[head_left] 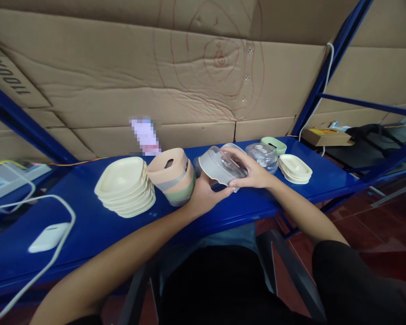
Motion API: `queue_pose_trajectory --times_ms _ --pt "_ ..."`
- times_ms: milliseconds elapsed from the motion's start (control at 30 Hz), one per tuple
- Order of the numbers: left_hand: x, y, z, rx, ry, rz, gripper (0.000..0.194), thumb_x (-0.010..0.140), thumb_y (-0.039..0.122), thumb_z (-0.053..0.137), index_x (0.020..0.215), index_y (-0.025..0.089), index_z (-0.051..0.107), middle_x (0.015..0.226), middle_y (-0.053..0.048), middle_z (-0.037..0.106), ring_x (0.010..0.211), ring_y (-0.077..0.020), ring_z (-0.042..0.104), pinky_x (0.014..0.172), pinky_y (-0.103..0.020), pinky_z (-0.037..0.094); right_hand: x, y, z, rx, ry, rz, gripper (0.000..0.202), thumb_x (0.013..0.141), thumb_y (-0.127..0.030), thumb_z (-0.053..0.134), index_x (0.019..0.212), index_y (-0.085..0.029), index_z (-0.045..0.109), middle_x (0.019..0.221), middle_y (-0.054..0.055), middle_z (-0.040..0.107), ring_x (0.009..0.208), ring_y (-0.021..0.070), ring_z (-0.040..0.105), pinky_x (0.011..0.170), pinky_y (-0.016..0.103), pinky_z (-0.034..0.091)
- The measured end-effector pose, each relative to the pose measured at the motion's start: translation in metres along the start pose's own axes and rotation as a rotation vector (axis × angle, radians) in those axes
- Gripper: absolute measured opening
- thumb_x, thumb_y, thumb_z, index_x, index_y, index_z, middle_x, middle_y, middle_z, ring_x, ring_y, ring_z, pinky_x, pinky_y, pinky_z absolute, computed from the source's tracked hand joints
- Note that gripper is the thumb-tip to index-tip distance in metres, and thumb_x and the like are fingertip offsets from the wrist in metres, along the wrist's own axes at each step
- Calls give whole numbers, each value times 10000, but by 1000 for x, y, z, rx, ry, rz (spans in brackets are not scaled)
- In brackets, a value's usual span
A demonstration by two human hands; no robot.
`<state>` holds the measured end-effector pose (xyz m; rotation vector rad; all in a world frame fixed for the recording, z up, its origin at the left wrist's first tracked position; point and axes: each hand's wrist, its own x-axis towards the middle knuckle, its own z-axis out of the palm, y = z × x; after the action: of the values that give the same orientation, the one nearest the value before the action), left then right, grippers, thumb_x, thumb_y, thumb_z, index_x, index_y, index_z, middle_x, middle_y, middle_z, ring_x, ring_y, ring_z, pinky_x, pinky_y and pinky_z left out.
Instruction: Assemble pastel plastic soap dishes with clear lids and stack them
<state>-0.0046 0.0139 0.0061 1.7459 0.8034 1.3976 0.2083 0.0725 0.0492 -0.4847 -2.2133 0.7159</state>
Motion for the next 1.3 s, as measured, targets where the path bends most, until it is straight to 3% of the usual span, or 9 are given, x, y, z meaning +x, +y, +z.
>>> queue_pose_trajectory --times_ms 133,300,467,700,800,900,1067,1300 --pt "-1 -1 -1 40 14 -1 775 798 393 909 1470 177 588 1373 -178 774 1257 -359 761 1151 -597 590 1 1 -4 54 -35 -44 1081 773 -580 947 1697 -376 425 1721 98 492 1578 366 474 1334 596 336" --pt "-1 -2 0 16 46 -19 859 786 440 945 1510 187 556 1352 -184 776 1226 -363 773 1091 -588 627 2 7 -6 101 -86 2 1133 764 -582 956 1725 -373 393 1749 102 461 1610 359 439 1350 607 304" --pt "-2 2 -1 125 58 -7 871 771 477 955 1494 190 563 1285 -171 798 1177 -377 783 1098 -626 607 1 6 -5 73 -66 -60 1152 749 -552 975 1722 -371 387 1776 101 420 1639 361 396 1359 591 292" --pt "-3 7 -2 213 33 77 799 766 461 945 1435 203 590 1333 -166 763 1271 -402 730 1118 -625 581 -1 1 0 11 -1 -73 1146 722 -617 943 1689 -330 400 1689 133 489 1496 379 536 1292 588 388" --pt "-4 5 -2 253 53 77 789 744 515 966 1373 206 605 1172 -130 780 1025 -334 769 968 -555 646 -2 -1 0 25 7 -71 1159 700 -652 933 1677 -326 401 1641 136 517 1411 369 592 1246 573 440" --pt "-5 3 -3 288 69 61 799 706 564 990 1321 216 617 973 -68 743 750 -235 693 781 -471 649 -2 -2 -1 42 17 -66 1177 684 -696 923 1672 -333 399 1622 134 525 1416 378 586 1236 572 450" --pt "-3 4 -5 365 59 52 850 686 631 976 1329 202 623 1066 -98 710 749 -222 647 689 -428 609 -3 0 -1 16 50 -71 1210 663 -699 935 1683 -329 398 1604 134 542 1417 386 585 1249 585 435" --pt "-3 2 -5 412 -7 106 760 763 580 924 1350 211 614 1094 -99 718 825 -234 686 712 -391 600 -1 -3 -3 -93 72 -96 1200 681 -722 920 1690 -316 413 1641 133 539 1457 403 560 1275 599 407"
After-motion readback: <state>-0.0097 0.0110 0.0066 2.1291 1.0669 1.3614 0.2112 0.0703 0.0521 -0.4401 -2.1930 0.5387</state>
